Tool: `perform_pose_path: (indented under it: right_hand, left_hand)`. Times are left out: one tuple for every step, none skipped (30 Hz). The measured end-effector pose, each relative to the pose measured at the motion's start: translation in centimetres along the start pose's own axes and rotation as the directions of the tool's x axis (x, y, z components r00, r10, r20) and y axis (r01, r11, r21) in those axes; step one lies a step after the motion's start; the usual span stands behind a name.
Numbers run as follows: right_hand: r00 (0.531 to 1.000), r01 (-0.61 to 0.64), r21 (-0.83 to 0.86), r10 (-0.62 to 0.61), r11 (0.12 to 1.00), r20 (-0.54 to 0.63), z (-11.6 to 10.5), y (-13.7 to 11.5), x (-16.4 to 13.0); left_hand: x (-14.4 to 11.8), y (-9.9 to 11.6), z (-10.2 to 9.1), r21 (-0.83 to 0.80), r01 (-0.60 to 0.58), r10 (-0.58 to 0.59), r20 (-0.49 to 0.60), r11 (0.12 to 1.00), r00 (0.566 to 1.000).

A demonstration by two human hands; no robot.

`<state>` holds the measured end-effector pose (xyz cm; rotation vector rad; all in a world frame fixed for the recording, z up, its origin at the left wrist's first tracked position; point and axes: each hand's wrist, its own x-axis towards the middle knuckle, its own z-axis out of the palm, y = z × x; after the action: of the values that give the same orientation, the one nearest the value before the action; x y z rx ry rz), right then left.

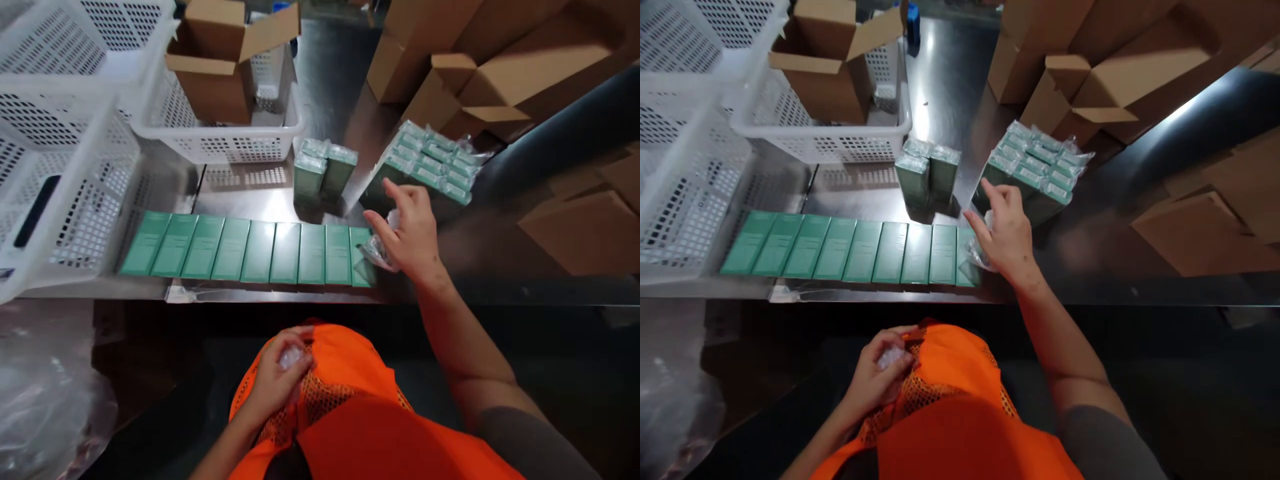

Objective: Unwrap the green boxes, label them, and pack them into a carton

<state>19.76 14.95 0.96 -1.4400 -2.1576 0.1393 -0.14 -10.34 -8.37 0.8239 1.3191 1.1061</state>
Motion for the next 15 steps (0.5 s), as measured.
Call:
perform_pose_path:
  right_hand:
    - [0.999, 0.031, -0.029, -0.031, 0.999, 0.006, -0.3, -1.1, 1.6]
    - [0.998, 0.054, -0.062, -0.052, 0.997, 0.029, -0.3, -2.2, 3.2]
    - [0.996, 0.072, -0.098, -0.066, 0.993, 0.064, -0.3, -3.2, 5.0]
    - [0.992, 0.084, -0.135, -0.07, 0.987, 0.109, -0.1, -4.2, 6.6]
    - [0.985, 0.096, -0.174, -0.068, 0.98, 0.161, 0.1, -5.1, 8.2]
    - [0.975, 0.108, -0.213, -0.061, 0.971, 0.214, 0.2, -5.7, 9.5]
    - [0.965, 0.115, -0.249, -0.048, 0.962, 0.26, 0.2, -6.1, 10.4]
    - [0.956, 0.112, -0.28, -0.027, 0.953, 0.291, -0.1, -6.3, 11.0]
    - [0.956, 0.093, -0.304, 0.0, 0.948, 0.293, -0.7, -6.2, 11.1]
    - [0.966, 0.061, -0.317, 0.025, 0.946, 0.258, -1.4, -6.0, 10.7]
    - [0.982, 0.025, -0.307, 0.033, 0.951, 0.184, -2.3, -5.6, 9.9]
    - [0.996, -0.016, -0.27, 0.038, 0.963, 0.077, -3.3, -5.2, 8.6]
    - [0.998, -0.033, -0.2, 0.023, 0.979, -0.052, -4.1, -5.0, 6.9]
    - [0.986, -0.018, -0.092, 0.002, 0.996, -0.169, -4.7, -4.9, 4.9]
    - [0.967, -0.012, 0.043, 0.023, 0.999, -0.256, -4.9, -5.1, 2.7]
  left_hand:
    - [0.1, 0.2, -0.2, -0.035, 0.039, -0.04, -0.013, 0.999, 0.999]
    - [0.2, 0.4, -0.3, -0.042, 0.062, -0.063, -0.016, 0.997, 0.998]
    - [0.2, 0.5, -0.4, -0.021, 0.061, -0.061, -0.015, 0.998, 0.998]
    - [0.2, 0.6, -0.5, 0.023, 0.037, -0.037, -0.007, 0.999, 0.999]
    - [0.2, 0.8, -0.5, 0.072, -0.007, 0.007, 0.003, 0.997, 1.0]
    - [0.1, 0.9, -0.6, 0.113, -0.062, 0.06, 0.017, 0.992, 0.998]
    - [0.0, 1.1, -0.7, 0.145, -0.116, 0.112, 0.035, 0.983, 0.993]
    - [-0.2, 1.2, -0.8, 0.174, -0.158, 0.151, 0.05, 0.972, 0.987]
    - [-0.3, 1.5, -1.0, 0.204, -0.184, 0.175, 0.063, 0.962, 0.983]
    - [-0.5, 1.7, -1.2, 0.239, -0.194, 0.181, 0.074, 0.952, 0.981]
    - [-0.7, 2.0, -1.4, 0.274, -0.189, 0.174, 0.078, 0.943, 0.982]
    - [-0.7, 2.4, -1.6, 0.303, -0.17, 0.153, 0.078, 0.938, 0.985]
    - [-0.7, 2.7, -1.8, 0.317, -0.135, 0.12, 0.069, 0.939, 0.99]
    - [-0.5, 3.1, -2.0, 0.307, -0.095, 0.083, 0.052, 0.947, 0.995]
    - [-0.2, 3.5, -2.0, 0.27, -0.062, 0.056, 0.031, 0.961, 0.998]
